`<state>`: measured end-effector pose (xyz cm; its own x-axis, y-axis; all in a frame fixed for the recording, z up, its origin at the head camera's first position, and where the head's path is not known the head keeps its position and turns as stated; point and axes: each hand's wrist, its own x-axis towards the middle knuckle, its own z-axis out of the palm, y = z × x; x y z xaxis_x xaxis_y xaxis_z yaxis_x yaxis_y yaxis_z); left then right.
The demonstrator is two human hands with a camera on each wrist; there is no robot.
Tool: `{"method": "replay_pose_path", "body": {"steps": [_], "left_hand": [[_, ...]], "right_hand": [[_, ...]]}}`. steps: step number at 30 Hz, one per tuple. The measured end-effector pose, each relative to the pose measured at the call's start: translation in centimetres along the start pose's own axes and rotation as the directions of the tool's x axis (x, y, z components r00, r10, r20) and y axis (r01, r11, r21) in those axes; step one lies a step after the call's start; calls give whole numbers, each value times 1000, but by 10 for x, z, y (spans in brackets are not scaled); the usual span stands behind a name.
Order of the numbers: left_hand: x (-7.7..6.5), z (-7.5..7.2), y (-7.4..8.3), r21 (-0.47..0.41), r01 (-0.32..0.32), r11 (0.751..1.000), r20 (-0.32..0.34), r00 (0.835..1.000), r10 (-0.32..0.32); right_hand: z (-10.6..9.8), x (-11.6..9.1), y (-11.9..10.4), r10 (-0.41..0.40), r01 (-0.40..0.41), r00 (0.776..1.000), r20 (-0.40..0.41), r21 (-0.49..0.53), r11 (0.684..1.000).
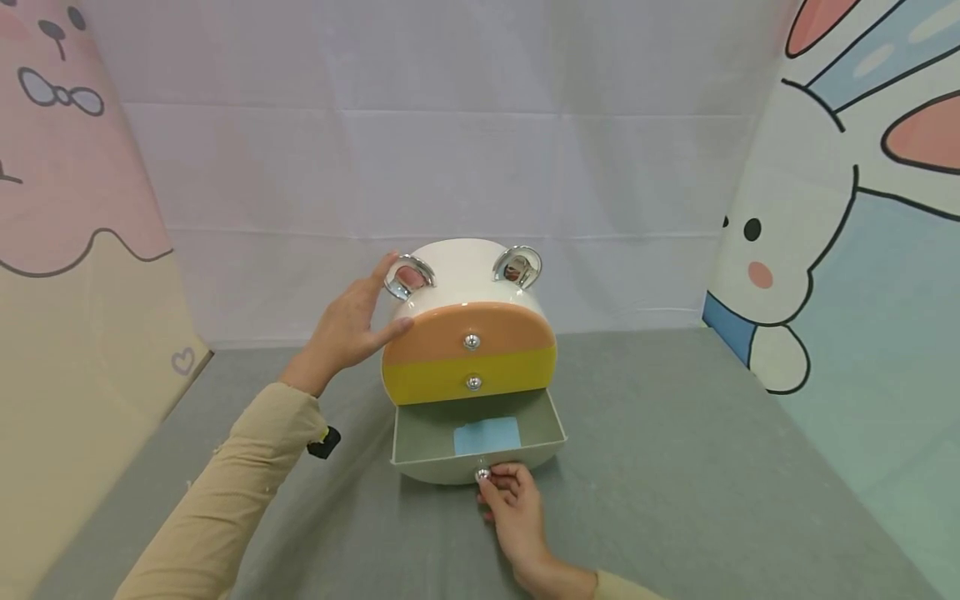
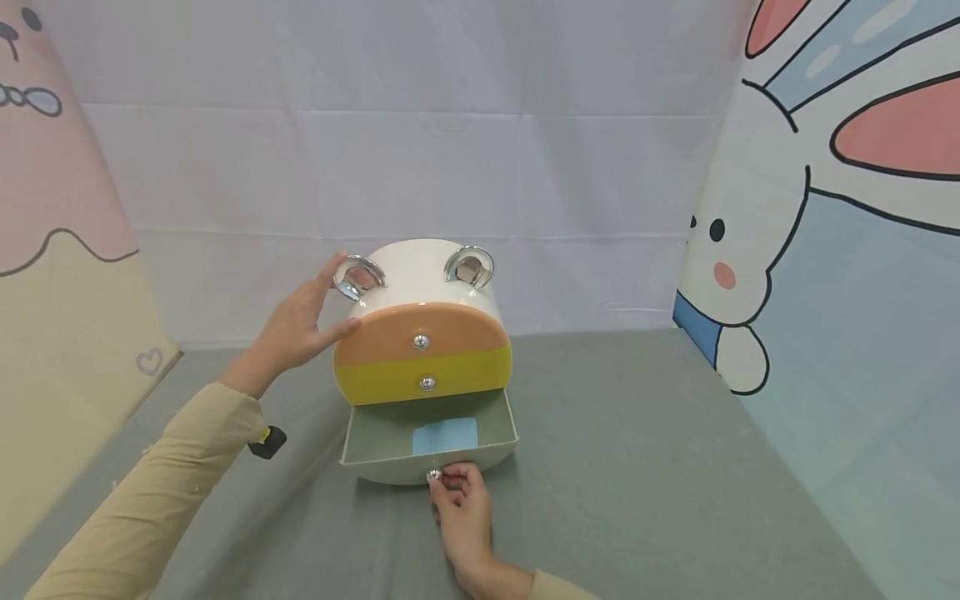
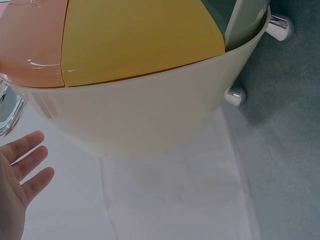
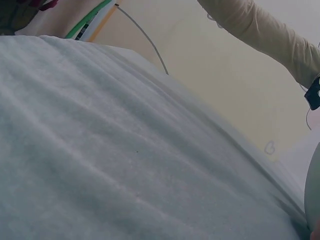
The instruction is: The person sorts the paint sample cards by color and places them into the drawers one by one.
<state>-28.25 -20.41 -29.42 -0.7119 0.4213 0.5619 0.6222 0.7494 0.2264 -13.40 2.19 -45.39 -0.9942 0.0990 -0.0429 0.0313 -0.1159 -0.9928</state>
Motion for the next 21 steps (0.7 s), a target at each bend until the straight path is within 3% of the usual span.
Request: {"method": "replay_pose_path", "body": {"steps": [8,21], "left_hand": [[0,-1,1,4,-7,1000,-5,1000,7],[-1,-2,3,23,5,1000,8,1000,-5]], "right_hand": [[2,14,0,-34,34,999,2,-49,998],[7,39,2,-88,89,996,8,-36,995]]}}
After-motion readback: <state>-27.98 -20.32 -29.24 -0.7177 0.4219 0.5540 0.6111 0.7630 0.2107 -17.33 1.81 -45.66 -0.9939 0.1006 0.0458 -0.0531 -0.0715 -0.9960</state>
